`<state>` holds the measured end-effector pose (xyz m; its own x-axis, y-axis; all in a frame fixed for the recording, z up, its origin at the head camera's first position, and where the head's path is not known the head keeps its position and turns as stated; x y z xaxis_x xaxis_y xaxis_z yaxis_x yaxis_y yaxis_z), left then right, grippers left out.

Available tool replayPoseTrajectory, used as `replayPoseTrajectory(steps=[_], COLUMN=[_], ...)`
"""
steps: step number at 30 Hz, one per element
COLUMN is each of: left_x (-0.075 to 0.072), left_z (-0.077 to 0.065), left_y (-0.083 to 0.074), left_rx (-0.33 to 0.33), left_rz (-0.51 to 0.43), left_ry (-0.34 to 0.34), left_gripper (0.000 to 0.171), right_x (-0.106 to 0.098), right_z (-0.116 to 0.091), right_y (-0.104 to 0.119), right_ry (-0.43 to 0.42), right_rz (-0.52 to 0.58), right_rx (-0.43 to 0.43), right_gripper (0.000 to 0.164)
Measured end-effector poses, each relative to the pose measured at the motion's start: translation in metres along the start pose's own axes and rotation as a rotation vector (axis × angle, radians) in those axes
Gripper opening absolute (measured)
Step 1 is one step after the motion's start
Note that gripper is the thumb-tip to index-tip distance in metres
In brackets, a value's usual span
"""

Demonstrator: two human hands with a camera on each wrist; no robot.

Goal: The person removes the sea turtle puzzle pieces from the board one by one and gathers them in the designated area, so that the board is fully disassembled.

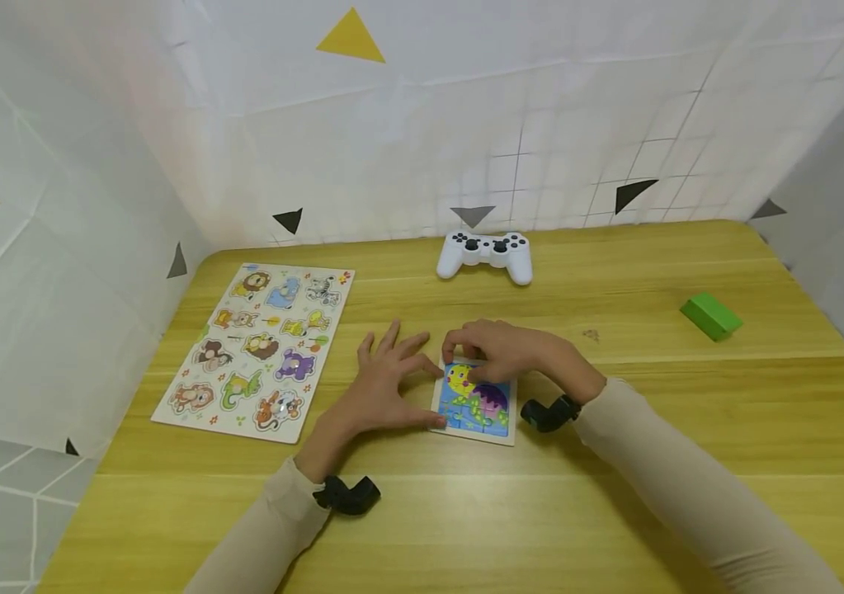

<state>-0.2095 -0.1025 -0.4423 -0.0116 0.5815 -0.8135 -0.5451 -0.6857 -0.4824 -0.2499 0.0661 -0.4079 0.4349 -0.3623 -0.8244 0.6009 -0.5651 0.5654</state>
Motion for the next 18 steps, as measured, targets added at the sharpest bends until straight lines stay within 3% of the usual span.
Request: replayPoseTrajectory(steps=[8,18], left_x=[-0.001,-0.0027], left_z=[-0.0013,-0.0019], left_y=[0.003,0.003], left_rx=[0.039,0.034], left_rz=[-0.021,-0.059], left_ry=[0.061,0.094], left_gripper=[0.068,0.061], right_x=[-0.0009,-0.0017], right_z=[0.0009,0.0026], right_y=[-0.0006,-0.0001], right_ry=[0.021,0.076], right_rz=[0.005,0.035], right_rx=[-0.017,-0.023], right_gripper=[0.028,0.031])
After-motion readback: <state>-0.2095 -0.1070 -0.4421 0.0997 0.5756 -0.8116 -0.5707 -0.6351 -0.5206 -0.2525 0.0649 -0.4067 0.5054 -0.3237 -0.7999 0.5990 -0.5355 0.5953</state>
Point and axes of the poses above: each hand's wrist, its own z-axis towards the middle knuckle, its own x-axis out of the palm, y = z × x, the point moved 6 cm from there along z, towards the middle knuckle, and after that the axes turned 13 degrees about -y, right-handed, at the moved point
